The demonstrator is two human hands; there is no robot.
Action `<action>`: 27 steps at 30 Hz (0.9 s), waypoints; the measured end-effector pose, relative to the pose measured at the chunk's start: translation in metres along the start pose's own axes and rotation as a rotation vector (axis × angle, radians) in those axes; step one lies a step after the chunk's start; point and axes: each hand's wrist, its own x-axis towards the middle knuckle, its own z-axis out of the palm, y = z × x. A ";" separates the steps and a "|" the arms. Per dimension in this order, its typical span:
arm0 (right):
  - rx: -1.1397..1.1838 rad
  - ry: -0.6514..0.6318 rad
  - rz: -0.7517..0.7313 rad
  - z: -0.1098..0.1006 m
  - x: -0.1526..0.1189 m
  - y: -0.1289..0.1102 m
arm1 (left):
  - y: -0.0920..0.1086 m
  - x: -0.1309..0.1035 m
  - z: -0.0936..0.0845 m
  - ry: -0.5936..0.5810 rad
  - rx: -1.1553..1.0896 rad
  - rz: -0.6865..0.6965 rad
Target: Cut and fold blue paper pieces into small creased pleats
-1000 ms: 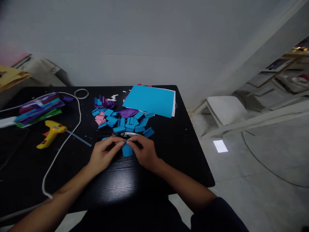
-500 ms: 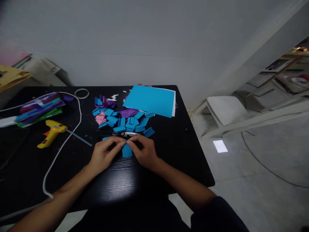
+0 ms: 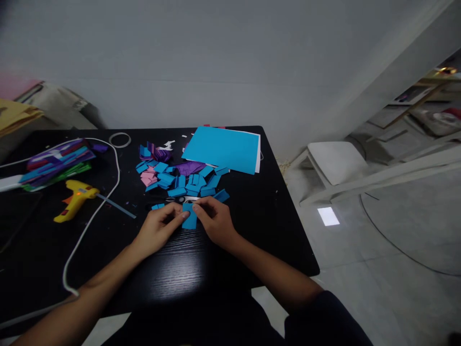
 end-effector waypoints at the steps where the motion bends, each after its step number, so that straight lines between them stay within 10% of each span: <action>1: 0.005 -0.007 -0.001 0.000 0.000 0.001 | 0.001 0.000 0.000 -0.016 0.010 0.011; 27: 0.039 -0.058 0.071 -0.002 0.003 0.000 | 0.003 -0.001 -0.004 -0.037 -0.015 0.023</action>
